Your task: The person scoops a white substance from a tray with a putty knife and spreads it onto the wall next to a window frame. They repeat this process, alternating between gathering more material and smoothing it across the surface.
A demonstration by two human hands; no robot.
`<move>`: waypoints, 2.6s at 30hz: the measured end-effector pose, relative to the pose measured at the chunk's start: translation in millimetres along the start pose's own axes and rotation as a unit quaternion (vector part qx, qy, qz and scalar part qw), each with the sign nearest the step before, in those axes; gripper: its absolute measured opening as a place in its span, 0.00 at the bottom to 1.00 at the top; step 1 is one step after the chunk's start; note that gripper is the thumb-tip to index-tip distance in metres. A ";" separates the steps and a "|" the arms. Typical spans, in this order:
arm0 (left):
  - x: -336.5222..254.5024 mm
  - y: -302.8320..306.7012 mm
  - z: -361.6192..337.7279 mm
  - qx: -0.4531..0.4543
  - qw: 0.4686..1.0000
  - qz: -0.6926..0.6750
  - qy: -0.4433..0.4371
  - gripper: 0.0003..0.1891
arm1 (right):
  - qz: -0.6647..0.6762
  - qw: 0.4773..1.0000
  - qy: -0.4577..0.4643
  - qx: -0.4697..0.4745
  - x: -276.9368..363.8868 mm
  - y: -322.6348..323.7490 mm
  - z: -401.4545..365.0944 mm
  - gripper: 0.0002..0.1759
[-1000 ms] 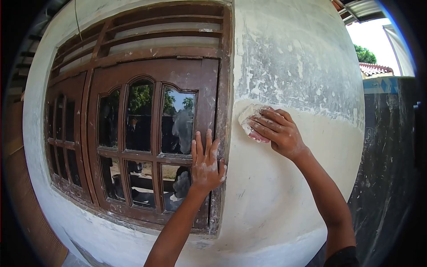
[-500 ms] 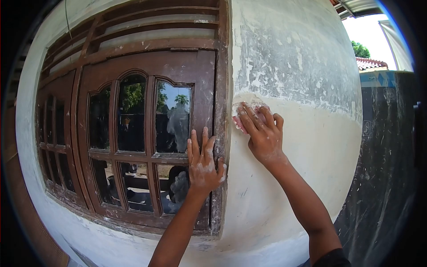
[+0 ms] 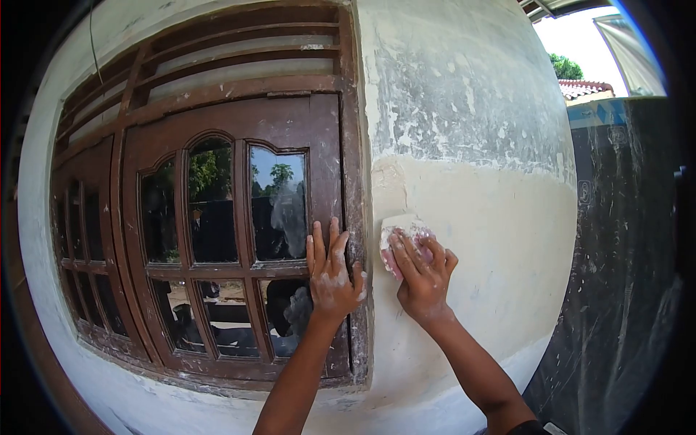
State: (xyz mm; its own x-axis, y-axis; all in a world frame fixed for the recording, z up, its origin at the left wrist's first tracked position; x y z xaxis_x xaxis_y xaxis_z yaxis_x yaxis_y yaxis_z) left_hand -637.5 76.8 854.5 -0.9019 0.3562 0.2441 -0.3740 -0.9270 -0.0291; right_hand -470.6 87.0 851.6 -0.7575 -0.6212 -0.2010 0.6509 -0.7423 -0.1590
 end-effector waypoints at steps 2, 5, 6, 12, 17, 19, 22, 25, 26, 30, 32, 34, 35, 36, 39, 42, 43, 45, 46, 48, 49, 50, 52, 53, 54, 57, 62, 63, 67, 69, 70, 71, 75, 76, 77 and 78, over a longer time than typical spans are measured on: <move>-0.2 -0.1 -1.2 0.000 1.000 -0.003 0.002 0.30 | 0.009 1.000 0.007 -0.028 -3.4 -0.3 51.0 0.34; 1.7 -0.9 -0.9 0.001 1.000 0.001 0.005 0.29 | 0.008 0.999 0.005 -0.037 -9.8 -18.4 93.7 0.35; 2.0 -0.8 -1.3 0.004 1.000 0.005 0.005 0.29 | 0.005 1.000 0.007 -0.030 -11.3 -24.7 95.8 0.34; 2.3 -1.3 -2.5 0.000 1.000 0.002 -0.003 0.29 | 0.012 1.000 0.003 0.021 -3.4 -23.4 9.0 0.31; -0.7 0.6 -2.7 0.005 1.000 -0.003 0.003 0.29 | -0.020 0.995 0.004 0.096 12.3 6.5 -81.8 0.26; 0.7 0.9 -0.6 -0.001 1.000 -0.002 0.001 0.30 | -0.014 0.997 -0.006 0.076 12.8 13.1 -61.3 0.26; -0.9 0.1 -2.3 -0.002 1.000 -0.004 -0.003 0.30 | -0.018 0.999 -0.016 0.036 6.7 10.5 7.4 0.33; 0.8 1.3 -2.3 -0.004 1.000 -0.001 0.004 0.27 | -0.004 1.000 -0.018 0.017 5.7 -11.6 54.4 0.35; 0.8 1.4 -2.4 -0.002 1.000 -0.004 0.009 0.27 | 0.008 1.000 -0.015 0.018 5.8 -20.3 54.6 0.34; 2.3 0.8 -8.8 -0.001 1.000 -0.015 0.010 0.25 | 0.036 0.996 -0.038 0.067 21.9 -22.4 -34.6 0.31; 1.5 -0.4 -11.8 0.004 1.000 -0.014 0.005 0.24 | 0.035 0.994 -0.059 0.088 29.7 -4.6 -79.0 0.29; 2.0 -1.4 -16.2 0.010 1.000 -0.013 -0.002 0.23 | 0.034 0.992 -0.077 0.099 30.1 13.7 -89.8 0.29; 3.3 -1.5 -17.1 -0.002 1.000 -0.021 -0.006 0.23 | 0.034 0.992 -0.077 0.097 25.9 15.2 -82.9 0.29; 3.9 -1.1 -16.3 -0.014 0.999 -0.030 -0.011 0.22 | 0.041 0.993 -0.082 0.071 18.1 17.5 -62.2 0.29; 2.3 -0.8 -15.8 -0.013 0.999 -0.025 -0.022 0.22 | 0.055 0.996 -0.070 -0.006 -3.4 14.4 23.7 0.33; 4.1 -2.0 -19.5 -0.008 1.000 -0.018 -0.018 0.22 | 0.044 0.998 -0.044 -0.007 -20.2 -7.2 81.6 0.37; 3.5 -0.1 -21.6 -0.006 1.000 -0.018 -0.018 0.22 | 0.053 0.997 -0.050 0.007 -22.8 -16.0 76.2 0.36; 1.5 0.8 -25.1 0.017 1.000 -0.012 -0.014 0.22 | 0.062 0.996 -0.061 0.031 -23.6 -27.0 50.0 0.36; 0.7 1.1 -27.0 0.018 1.000 -0.013 -0.012 0.22 | 0.062 0.995 -0.065 0.043 -17.5 -23.8 19.3 0.35; -1.1 1.4 -29.7 0.017 0.999 -0.022 -0.016 0.23 | 0.068 0.994 -0.064 0.057 -3.0 -14.0 -48.5 0.33; -1.6 1.5 -30.7 0.017 0.999 -0.022 -0.016 0.23 | 0.063 0.993 -0.066 0.076 4.4 -6.6 -84.0 0.31; -2.1 1.5 -31.2 0.018 0.999 -0.023 -0.020 0.23 | 0.071 0.988 -0.077 0.111 12.6 4.7 -110.0 0.29; -2.6 0.7 -29.7 0.018 0.999 -0.025 -0.028 0.23 | 0.065 0.988 -0.071 0.124 20.5 20.0 -121.2 0.27; -3.0 0.7 -31.1 0.018 0.999 -0.029 -0.026 0.23 | 0.077 0.991 -0.066 0.091 21.4 28.2 -111.1 0.26; -2.0 0.5 -30.4 0.016 0.999 -0.033 -0.024 0.24 | 0.090 0.993 -0.059 0.058 21.1 36.1 -96.4 0.25; -3.5 3.6 -28.7 0.019 0.999 -0.037 -0.024 0.24 | 0.103 0.994 -0.027 -0.010 14.2 30.6 17.3 0.27; -1.9 5.3 -31.6 0.010 0.999 -0.027 -0.022 0.25 | 0.103 0.995 0.012 0.001 -7.8 -30.0 78.6 0.31; -0.5 5.5 -31.6 0.009 0.999 -0.025 -0.018 0.24 | 0.105 0.994 0.007 0.016 -5.1 -31.3 59.5 0.30; 2.2 3.8 -32.1 -0.005 0.999 -0.044 -0.012 0.24 | 0.097 0.990 0.001 0.106 20.2 -7.1 -86.0 0.25; 2.9 4.2 -33.6 -0.012 0.998 -0.060 -0.015 0.23 | 0.100 0.986 -0.001 0.133 25.1 8.3 -122.8 0.24; 3.2 3.6 -34.2 -0.012 0.998 -0.060 -0.015 0.23 | 0.110 0.985 0.001 0.134 25.5 18.1 -127.8 0.23; 3.5 3.6 -34.7 -0.019 0.998 -0.061 -0.016 0.23 | 0.121 0.983 0.003 0.135 26.8 26.5 -127.1 0.23; 2.4 5.2 -32.4 -0.024 0.997 -0.068 -0.019 0.22 | 0.134 0.990 -0.014 0.030 21.6 33.7 -3.8 0.27; 1.7 6.4 -32.8 -0.024 0.997 -0.067 -0.017 0.22 | 0.124 0.992 -0.002 0.009 19.9 24.4 21.6 0.28; 1.3 7.4 -32.1 -0.022 0.998 -0.064 -0.017 0.21 | 0.120 0.993 0.004 0.011 16.0 11.8 37.0 0.28; 1.2 7.9 -31.2 -0.021 0.998 -0.061 -0.018 0.21 | 0.123 0.992 0.001 0.016 13.3 -1.2 40.7 0.28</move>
State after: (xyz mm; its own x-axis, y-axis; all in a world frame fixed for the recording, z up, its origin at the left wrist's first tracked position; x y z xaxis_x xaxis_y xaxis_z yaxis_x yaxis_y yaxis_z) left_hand -648.2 73.6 824.3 -0.8416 0.4606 0.2821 -0.4893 -0.8713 -0.0370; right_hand -483.5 69.4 888.4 -0.5756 -0.7843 -0.2315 0.8143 -0.5755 -0.0749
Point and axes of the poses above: each hand's wrist, its own z-axis towards the middle knuckle, its own y-axis out of the back of the hand, x = y × z, the point moved 6 cm from there along z, towards the middle knuckle, and after that the axes turned 5 degrees about -y, right-handed, at the moved point
